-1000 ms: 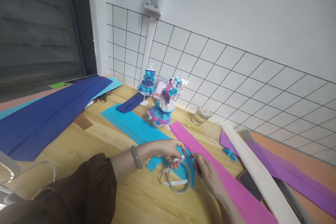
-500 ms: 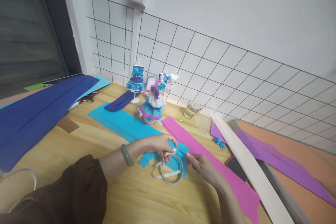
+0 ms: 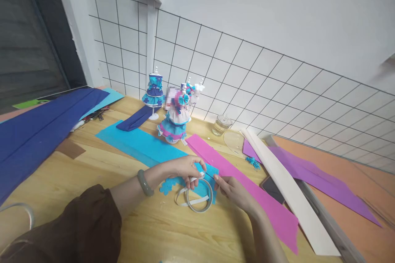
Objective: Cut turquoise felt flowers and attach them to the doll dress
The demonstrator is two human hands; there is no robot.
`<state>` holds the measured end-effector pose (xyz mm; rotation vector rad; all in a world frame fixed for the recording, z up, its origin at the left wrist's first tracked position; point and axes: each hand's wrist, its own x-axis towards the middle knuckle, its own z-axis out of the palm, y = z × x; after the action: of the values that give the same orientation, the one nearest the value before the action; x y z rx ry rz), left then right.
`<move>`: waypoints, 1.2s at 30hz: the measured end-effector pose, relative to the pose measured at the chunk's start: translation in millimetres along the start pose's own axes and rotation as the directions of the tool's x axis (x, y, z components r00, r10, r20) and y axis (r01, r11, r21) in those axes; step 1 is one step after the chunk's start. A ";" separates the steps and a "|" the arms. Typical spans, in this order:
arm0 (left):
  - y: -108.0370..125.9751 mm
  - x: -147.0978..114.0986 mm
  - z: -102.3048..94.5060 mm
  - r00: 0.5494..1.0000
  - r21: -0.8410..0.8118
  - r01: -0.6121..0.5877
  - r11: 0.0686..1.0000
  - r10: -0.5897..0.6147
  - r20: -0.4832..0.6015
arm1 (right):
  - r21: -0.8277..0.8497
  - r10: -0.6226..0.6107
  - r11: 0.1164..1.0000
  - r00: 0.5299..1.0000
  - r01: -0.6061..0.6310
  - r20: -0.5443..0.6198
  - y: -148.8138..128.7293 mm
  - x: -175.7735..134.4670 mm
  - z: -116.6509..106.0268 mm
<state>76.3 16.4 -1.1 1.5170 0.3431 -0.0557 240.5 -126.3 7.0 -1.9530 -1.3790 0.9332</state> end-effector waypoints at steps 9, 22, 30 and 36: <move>-4.8 2.0 -0.9 1.000 -0.012 -0.025 1.000 0.025 -0.001 | 0.044 0.028 0.999 1.000 -0.028 0.002 -1.8 -2.8 -3.0; -4.5 3.4 2.6 0.998 0.001 -0.017 1.000 0.017 0.068 | -0.019 -0.029 0.999 0.999 0.029 0.036 -1.9 1.2 5.8; 1.2 0.8 5.2 0.997 0.015 0.006 1.000 -0.007 0.071 | -0.064 -0.033 0.997 0.998 0.036 0.052 -2.4 3.2 7.7; 3.3 -1.0 5.0 0.997 0.034 -0.002 0.999 0.000 0.078 | -0.082 -0.042 0.996 0.999 0.044 0.033 -2.1 4.7 9.0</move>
<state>77.2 11.5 2.5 1.5447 0.2802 -0.1202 233.2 -120.7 2.3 -1.9690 -1.4935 0.9031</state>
